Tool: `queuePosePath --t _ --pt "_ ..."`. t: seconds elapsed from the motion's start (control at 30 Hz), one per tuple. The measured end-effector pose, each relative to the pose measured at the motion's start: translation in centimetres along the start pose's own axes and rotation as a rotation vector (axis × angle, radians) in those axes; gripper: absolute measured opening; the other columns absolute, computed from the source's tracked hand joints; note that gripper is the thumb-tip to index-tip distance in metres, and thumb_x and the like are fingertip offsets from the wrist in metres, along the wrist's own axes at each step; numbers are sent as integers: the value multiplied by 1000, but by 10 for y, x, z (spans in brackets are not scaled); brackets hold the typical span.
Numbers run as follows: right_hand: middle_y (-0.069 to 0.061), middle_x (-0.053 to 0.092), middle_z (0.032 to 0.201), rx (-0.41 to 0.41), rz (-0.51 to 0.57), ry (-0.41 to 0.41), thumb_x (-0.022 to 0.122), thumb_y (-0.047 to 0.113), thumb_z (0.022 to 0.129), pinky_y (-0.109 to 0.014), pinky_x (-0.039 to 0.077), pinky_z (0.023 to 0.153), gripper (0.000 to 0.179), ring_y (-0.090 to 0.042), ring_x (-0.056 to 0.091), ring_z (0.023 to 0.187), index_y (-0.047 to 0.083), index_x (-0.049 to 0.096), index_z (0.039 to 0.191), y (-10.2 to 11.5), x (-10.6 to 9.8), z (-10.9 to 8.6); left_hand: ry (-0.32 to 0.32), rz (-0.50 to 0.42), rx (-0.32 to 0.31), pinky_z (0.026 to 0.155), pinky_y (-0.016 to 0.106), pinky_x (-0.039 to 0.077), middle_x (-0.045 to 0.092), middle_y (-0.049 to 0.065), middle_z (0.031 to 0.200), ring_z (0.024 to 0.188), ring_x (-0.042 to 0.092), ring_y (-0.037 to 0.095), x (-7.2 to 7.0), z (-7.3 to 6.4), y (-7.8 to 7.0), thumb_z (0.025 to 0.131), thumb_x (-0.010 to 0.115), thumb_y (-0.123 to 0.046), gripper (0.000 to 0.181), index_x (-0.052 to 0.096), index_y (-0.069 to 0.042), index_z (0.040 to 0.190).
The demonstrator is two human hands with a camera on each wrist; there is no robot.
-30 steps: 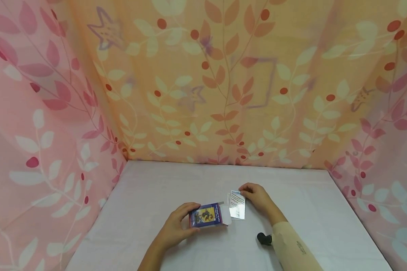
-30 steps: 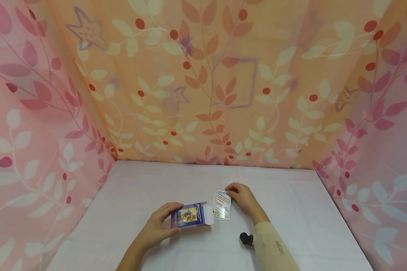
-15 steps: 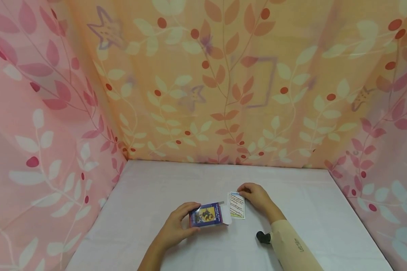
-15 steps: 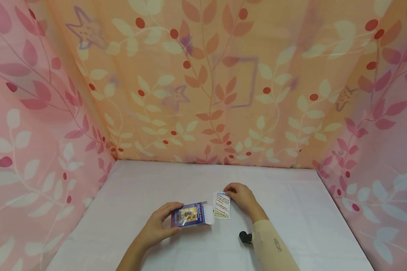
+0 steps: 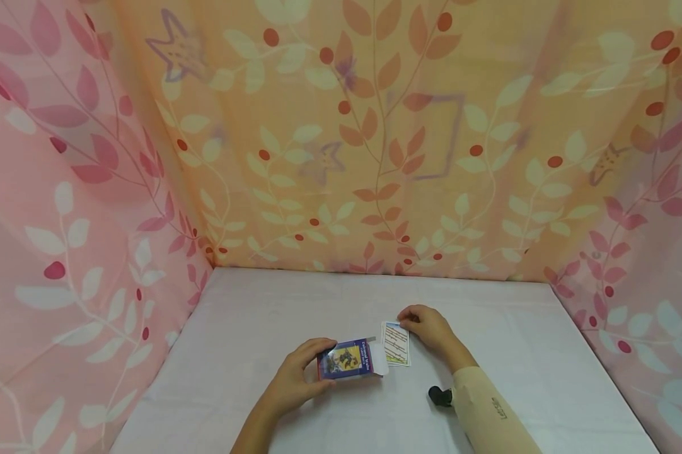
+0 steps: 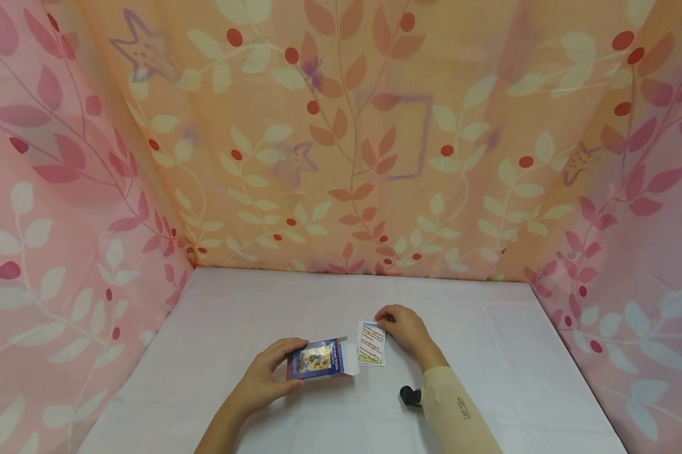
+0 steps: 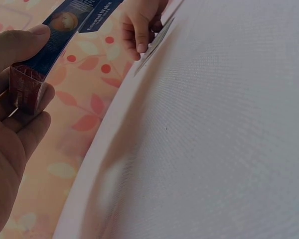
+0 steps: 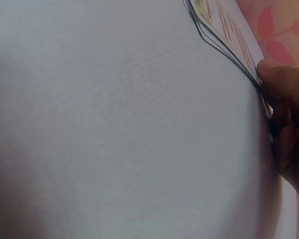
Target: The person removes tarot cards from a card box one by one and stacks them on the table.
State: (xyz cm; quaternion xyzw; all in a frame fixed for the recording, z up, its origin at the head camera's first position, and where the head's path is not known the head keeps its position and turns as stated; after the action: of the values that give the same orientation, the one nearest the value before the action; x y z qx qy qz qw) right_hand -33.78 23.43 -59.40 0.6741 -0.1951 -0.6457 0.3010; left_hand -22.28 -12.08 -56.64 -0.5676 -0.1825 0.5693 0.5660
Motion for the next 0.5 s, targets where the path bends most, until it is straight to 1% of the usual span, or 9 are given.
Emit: queuePosePath --t 0.17,0.27,0.4,0.5 --pt "11 70 97 -5 -4 -1 76 23 93 -41 52 93 8 -13 60 92 26 74 100 2 0 1 -5 -10 7 116 41 44 54 -13 145 140 49 18 -1 1 1 77 90 -8 79 56 -35 143" --pt "9 70 99 -9 28 8 75 21 94 -41 52 95 8 -13 60 94 24 74 102 1 -1 1 -7 -11 7 116 41 44 54 -13 145 140 50 18 -1 0 1 77 90 -8 78 57 -32 143" --pt "5 69 102 2 90 30 72 18 96 -39 52 93 11 -15 60 95 19 74 107 4 -6 -2 -3 -8 -7 116 41 44 54 -14 145 140 49 18 -1 -1 0 78 90 -10 77 57 -33 143" --pt "4 69 102 18 106 30 71 18 97 -34 52 89 13 -16 58 93 16 74 110 9 -11 -7 1 -12 -21 117 40 43 54 -15 145 140 49 17 -1 0 1 78 90 -11 77 56 -38 142"
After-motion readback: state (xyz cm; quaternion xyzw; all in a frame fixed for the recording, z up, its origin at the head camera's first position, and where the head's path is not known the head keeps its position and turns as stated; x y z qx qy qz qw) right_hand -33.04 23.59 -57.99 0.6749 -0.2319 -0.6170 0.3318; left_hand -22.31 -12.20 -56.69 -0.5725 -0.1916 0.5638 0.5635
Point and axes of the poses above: each hand's wrist, its own z-axis towards the middle knuckle, its own x-axis out of the palm, y = z × x, the point moved 2 cm from there along z, towards the middle knuckle
